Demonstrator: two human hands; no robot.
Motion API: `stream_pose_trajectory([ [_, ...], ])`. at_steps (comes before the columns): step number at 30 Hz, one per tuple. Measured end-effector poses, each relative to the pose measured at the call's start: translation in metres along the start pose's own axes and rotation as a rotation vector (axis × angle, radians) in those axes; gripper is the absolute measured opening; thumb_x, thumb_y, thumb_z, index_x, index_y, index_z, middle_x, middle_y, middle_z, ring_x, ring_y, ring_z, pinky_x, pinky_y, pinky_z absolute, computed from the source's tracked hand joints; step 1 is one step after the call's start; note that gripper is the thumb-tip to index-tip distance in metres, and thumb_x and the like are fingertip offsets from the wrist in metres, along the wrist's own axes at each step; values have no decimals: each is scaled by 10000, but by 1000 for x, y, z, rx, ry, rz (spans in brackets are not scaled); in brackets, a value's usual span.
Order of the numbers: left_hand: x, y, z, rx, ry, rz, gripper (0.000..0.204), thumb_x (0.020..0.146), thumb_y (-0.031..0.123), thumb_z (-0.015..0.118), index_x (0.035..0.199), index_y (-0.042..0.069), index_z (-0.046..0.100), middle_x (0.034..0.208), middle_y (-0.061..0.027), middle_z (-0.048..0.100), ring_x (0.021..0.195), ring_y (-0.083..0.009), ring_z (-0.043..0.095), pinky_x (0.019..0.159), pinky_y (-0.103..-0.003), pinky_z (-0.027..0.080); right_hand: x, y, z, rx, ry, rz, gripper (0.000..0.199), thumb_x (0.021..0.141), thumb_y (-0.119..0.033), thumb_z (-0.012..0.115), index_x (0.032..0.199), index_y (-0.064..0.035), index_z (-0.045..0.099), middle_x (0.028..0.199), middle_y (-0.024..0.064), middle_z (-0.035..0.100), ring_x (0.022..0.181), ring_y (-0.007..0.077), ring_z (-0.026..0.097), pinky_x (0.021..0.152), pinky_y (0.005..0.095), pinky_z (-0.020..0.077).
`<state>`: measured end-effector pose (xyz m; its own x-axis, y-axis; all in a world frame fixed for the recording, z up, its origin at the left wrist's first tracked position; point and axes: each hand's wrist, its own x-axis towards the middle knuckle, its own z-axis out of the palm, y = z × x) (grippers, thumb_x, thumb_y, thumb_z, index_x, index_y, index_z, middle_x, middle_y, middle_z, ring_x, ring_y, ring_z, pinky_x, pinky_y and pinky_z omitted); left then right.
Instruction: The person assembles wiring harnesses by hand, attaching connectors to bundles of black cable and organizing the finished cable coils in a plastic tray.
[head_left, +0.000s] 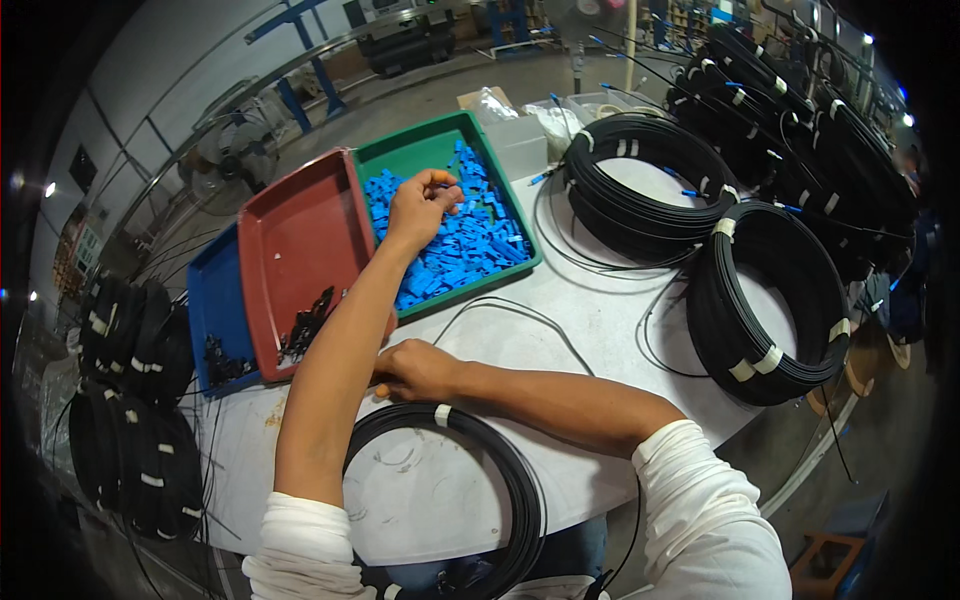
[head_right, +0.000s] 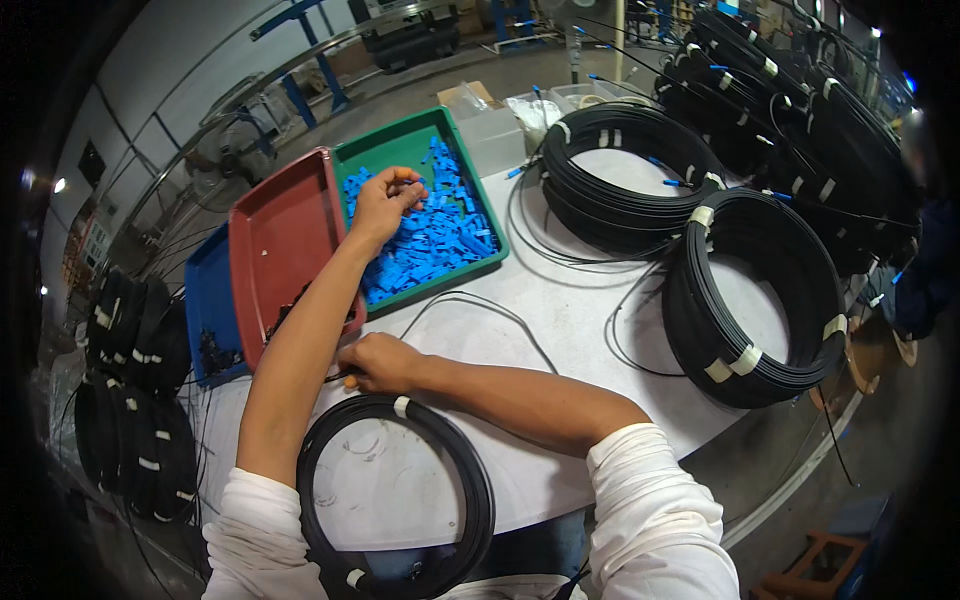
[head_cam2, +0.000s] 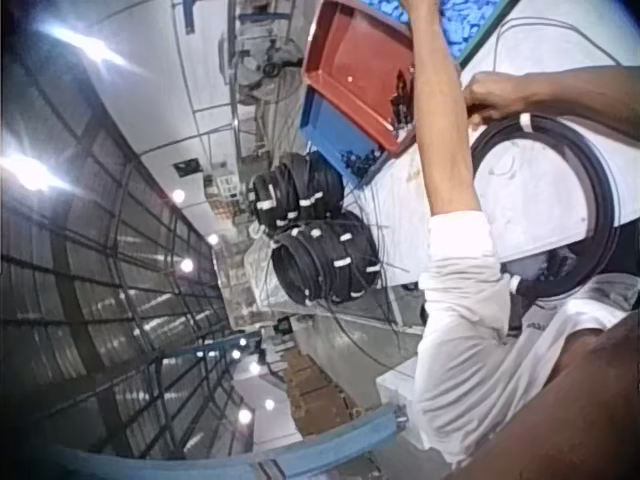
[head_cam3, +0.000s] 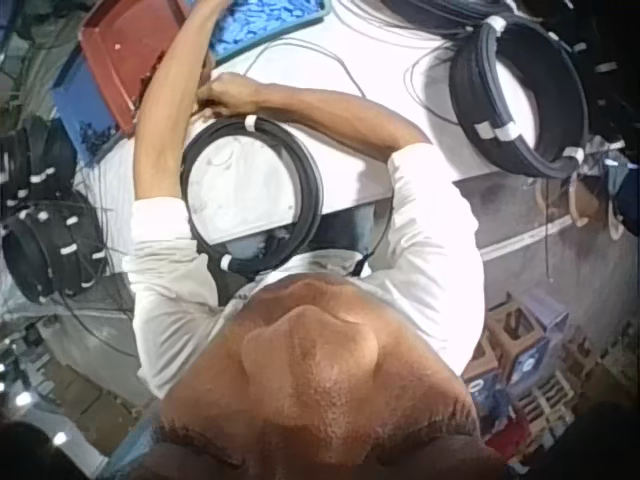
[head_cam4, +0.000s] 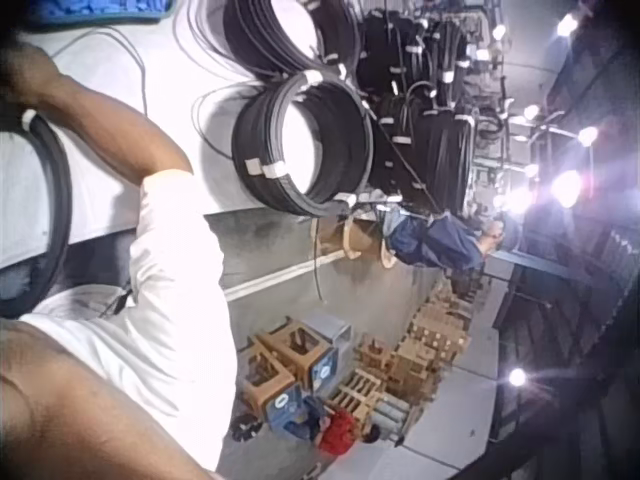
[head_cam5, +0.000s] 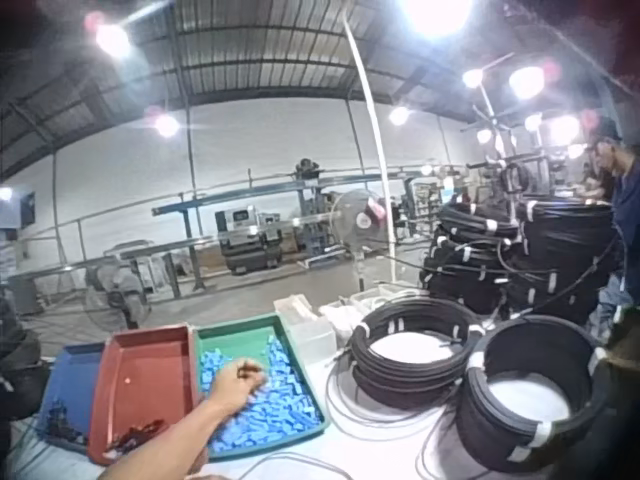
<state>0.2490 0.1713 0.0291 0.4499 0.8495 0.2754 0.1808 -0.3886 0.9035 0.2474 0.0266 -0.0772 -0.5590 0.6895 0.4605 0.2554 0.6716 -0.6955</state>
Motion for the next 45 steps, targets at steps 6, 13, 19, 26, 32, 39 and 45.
stream_pose_trajectory([
  [6,-93,13,-71,-441,-16,-2,288,994,120,665,1273,54,644,1059,-80,710,845,-106,678,730,-245,543,-2,-1,-2,-133,17,-8,250,851,-187,777,1047,-43,721,939,178,733,860,383,707,762,446,547],
  [13,-211,-6,-141,-543,50,84,301,890,99,799,1120,88,604,1056,-109,732,827,-130,712,733,-232,567,-3,2,-4,419,-28,129,264,864,-58,780,1101,-4,677,953,46,702,913,135,649,800,320,524],
  [19,-259,-60,-147,-483,209,273,255,878,86,796,1061,91,618,1123,-74,690,978,-152,680,858,-275,565,1,-6,-11,239,-10,189,203,872,-44,787,1040,12,687,912,41,715,836,98,634,756,294,527],
  [26,-277,-71,-137,-637,226,51,240,892,38,777,1055,64,603,1021,-85,692,959,-194,717,826,-309,578,-12,-45,-17,-143,85,217,213,871,-34,793,1060,27,715,957,79,748,806,106,669,721,276,541],
  [32,-277,-75,-137,-570,181,-2,146,886,-33,725,944,38,611,994,-121,691,919,-219,737,808,-307,590,-14,-51,-16,-169,169,139,205,863,31,772,1061,35,719,996,117,758,826,110,700,727,263,567],
  [39,-280,-68,-121,-252,209,17,202,898,-29,692,1094,-9,647,1030,-96,739,920,-128,719,840,-264,557,-15,-55,-15,-66,162,151,249,824,23,781,1062,-11,714,980,111,750,818,204,740,695,306,580],
  [45,-283,-58,-116,-86,325,86,319,889,-4,714,1186,-16,597,1012,-129,763,888,-112,716,772,-248,555,-14,-59,-17,-160,115,102,235,819,12,786,1044,-24,732,1020,123,750,813,262,743,691,330,597],
])
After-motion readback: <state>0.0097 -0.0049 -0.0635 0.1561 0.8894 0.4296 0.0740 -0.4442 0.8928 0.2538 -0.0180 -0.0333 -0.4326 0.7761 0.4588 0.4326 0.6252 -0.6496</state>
